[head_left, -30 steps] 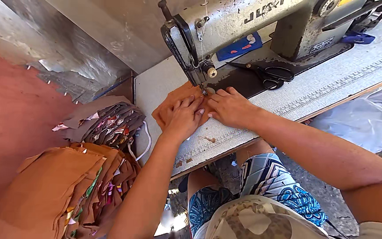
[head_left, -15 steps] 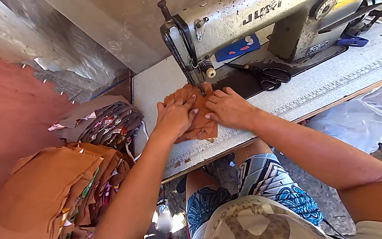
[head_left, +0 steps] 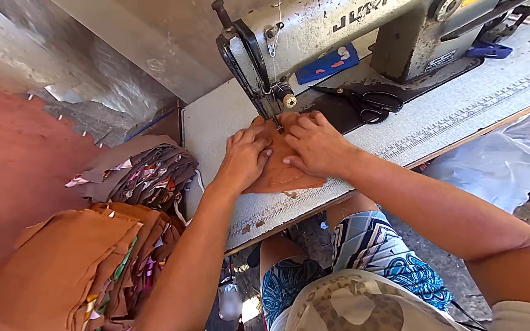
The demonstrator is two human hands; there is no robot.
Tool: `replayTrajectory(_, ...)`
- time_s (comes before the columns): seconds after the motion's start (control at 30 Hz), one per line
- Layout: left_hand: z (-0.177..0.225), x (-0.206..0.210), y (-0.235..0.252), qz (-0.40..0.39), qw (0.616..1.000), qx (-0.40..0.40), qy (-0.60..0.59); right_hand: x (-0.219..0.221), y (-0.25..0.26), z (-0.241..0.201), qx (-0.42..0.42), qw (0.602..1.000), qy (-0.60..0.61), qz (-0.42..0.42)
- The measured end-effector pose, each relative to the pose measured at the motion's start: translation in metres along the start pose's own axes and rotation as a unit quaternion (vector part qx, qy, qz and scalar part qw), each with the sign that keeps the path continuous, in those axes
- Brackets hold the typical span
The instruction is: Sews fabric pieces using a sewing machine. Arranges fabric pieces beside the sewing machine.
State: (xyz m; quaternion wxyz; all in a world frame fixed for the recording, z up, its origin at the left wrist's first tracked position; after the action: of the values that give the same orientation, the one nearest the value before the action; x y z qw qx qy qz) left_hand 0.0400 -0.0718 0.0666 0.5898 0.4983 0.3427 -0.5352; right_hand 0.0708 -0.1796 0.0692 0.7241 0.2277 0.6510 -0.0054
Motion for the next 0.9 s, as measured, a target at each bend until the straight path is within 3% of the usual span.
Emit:
replayTrajectory(0.13, -0.009, 0.016, -0.003, 0.009, 0.999, 0.019, -0.029, 0.002, -0.005, -0.01, -0.041, 0.998, 0.007, 0.037)
replayTrajectory(0.3, -0.017, 0.019, -0.005, 0.007, 1.0, -0.008, -0.009, -0.007, -0.005, -0.001, 0.002, 0.999, 0.004, -0.034)
replayTrajectory(0.37, -0.021, 0.019, -0.005, -0.001, 1.0, -0.023, -0.003, -0.013, -0.005, 0.001, 0.014, 1.0, 0.001, -0.024)
replayTrajectory(0.47, -0.021, 0.019, -0.006, 0.011, 1.0, 0.006, -0.013, -0.01, -0.004, 0.005, 0.039, 0.998, -0.029, -0.051)
replayTrajectory(0.6, -0.01, 0.01, -0.004, 0.012, 0.998, 0.042, -0.034, 0.008, -0.003, -0.02, -0.059, 0.997, -0.014, 0.039)
replayTrajectory(0.67, -0.004, 0.005, -0.002, 0.002, 0.998, 0.037, -0.046, 0.015, 0.0, -0.024, -0.075, 0.997, 0.014, -0.003)
replayTrajectory(0.9, 0.019, 0.002, 0.0, -0.044, 0.997, -0.003, -0.065, 0.004, 0.006, 0.015, -0.019, 1.0, -0.019, -0.001)
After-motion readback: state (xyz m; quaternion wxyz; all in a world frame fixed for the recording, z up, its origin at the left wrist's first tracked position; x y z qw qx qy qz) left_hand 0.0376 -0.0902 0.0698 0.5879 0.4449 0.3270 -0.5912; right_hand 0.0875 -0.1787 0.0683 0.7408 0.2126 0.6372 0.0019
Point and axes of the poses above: each hand's wrist, its own y-axis towards the middle knuckle, its own x-axis out of the palm, z = x × y, the point moved 10 cm from there along y, towards the middle knuckle, and after that the axes turned 10 degrees about -y, right-handed, at the moved point
